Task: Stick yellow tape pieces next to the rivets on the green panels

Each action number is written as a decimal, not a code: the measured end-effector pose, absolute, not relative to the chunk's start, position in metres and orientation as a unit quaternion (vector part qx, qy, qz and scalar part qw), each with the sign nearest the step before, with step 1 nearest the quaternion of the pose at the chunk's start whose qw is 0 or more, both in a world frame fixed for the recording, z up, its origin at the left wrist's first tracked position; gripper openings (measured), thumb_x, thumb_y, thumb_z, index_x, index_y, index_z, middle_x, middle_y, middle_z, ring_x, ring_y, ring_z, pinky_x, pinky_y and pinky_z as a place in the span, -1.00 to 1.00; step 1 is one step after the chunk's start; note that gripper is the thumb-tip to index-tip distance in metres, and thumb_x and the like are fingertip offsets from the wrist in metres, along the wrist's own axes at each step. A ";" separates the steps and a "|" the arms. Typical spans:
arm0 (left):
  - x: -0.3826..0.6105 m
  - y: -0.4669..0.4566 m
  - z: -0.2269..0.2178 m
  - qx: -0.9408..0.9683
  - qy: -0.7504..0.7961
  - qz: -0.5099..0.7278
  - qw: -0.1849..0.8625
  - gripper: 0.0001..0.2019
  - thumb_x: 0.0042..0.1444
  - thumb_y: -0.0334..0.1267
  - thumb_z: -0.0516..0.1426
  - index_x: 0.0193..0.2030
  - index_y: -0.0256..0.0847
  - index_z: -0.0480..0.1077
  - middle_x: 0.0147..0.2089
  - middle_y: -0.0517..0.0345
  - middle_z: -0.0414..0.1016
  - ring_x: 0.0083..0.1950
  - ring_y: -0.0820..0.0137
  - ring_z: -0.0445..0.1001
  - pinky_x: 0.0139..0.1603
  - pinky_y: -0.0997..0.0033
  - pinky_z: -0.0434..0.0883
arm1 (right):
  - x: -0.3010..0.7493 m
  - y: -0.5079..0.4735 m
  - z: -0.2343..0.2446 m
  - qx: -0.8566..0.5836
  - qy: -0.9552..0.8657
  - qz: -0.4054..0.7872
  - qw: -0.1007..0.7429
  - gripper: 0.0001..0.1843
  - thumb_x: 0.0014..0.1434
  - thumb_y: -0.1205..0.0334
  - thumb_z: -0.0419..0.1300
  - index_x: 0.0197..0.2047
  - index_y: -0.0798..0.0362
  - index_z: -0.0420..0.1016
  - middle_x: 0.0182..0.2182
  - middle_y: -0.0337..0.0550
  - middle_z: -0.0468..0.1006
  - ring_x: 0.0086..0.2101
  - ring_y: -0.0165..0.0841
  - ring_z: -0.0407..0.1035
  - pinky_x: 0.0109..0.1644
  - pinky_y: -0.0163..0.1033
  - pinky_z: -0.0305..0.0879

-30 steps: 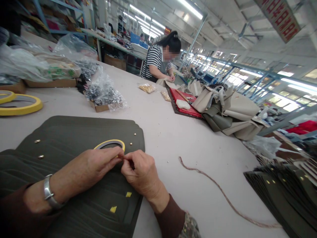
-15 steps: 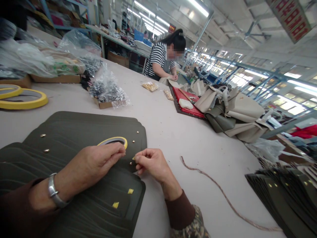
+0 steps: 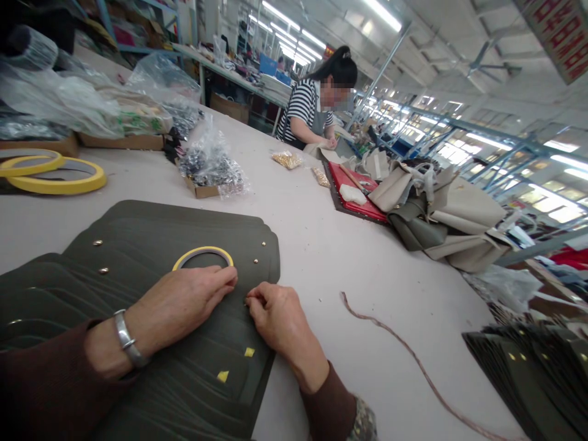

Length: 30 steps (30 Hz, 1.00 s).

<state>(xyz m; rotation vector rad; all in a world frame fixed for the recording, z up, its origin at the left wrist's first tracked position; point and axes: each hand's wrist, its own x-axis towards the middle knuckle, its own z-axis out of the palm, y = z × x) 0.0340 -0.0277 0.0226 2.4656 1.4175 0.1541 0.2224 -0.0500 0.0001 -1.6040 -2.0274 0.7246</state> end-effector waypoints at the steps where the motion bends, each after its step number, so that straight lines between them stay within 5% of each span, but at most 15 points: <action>1: 0.034 -0.028 0.023 0.857 0.492 0.051 0.144 -0.79 0.34 -0.30 -0.11 -0.21 -0.14 0.32 -0.26 0.09 0.54 -0.25 0.27 0.55 -0.33 0.36 0.30 | 0.224 -0.051 0.001 -0.588 -0.731 0.262 0.228 -0.88 0.11 0.40 0.25 -0.26 0.07 0.58 -0.56 -0.27 0.56 -0.53 -0.42 0.41 -0.40 -0.33 0.26; 6: 0.031 -0.029 0.025 0.858 0.493 0.045 0.140 -0.80 0.33 -0.30 -0.09 -0.22 -0.15 0.33 -0.27 0.08 0.55 -0.26 0.27 0.55 -0.33 0.37 0.30 | 0.236 -0.058 0.000 -0.603 -0.671 0.339 0.266 -0.94 0.17 0.30 0.25 -0.35 0.08 0.52 -0.63 -0.31 0.49 -0.59 -0.44 0.37 -0.51 -0.38 0.22; 12: 0.032 -0.028 0.027 0.856 0.496 0.041 0.140 -0.79 0.33 -0.31 -0.10 -0.22 -0.15 0.33 -0.27 0.06 0.56 -0.25 0.23 0.56 -0.33 0.33 0.31 | 0.230 -0.064 -0.007 -0.577 -0.751 0.197 0.253 -0.87 0.19 0.33 0.24 -0.35 0.03 0.63 -0.42 -0.14 0.63 -0.41 -0.35 0.47 -0.29 -0.28 0.31; 19: 0.033 -0.028 0.027 0.865 0.476 0.045 0.151 -0.82 0.32 -0.30 -0.09 -0.23 -0.14 0.31 -0.27 0.07 0.56 -0.24 0.18 0.56 -0.33 0.30 0.30 | 0.213 -0.055 -0.004 -0.613 -0.748 0.151 0.204 -0.87 0.14 0.33 0.24 -0.43 0.05 0.58 -0.48 -0.17 0.58 -0.47 -0.38 0.42 -0.35 -0.30 0.25; 27: 0.025 -0.021 0.025 0.870 0.425 0.176 0.180 -0.82 0.33 -0.23 -0.06 -0.18 -0.10 0.34 -0.26 0.22 0.57 -0.28 0.37 0.54 -0.29 0.42 0.33 | 0.230 -0.051 0.011 -0.550 -0.747 0.346 0.139 -0.72 0.16 0.23 0.23 -0.57 0.07 0.56 -0.72 -0.35 0.37 -0.66 -0.51 0.13 -0.59 -0.37 -0.05; 30: 0.025 -0.021 0.018 0.874 0.404 0.211 0.168 -0.75 0.35 -0.21 -0.08 0.06 -0.07 0.33 -0.13 0.19 0.61 -0.18 0.36 0.59 -0.21 0.44 0.40 | 0.233 -0.051 0.011 -0.548 -0.723 0.345 0.240 -0.76 0.18 0.24 0.20 -0.48 0.08 0.59 -0.63 -0.31 0.46 -0.60 -0.49 0.23 -0.54 -0.38 0.09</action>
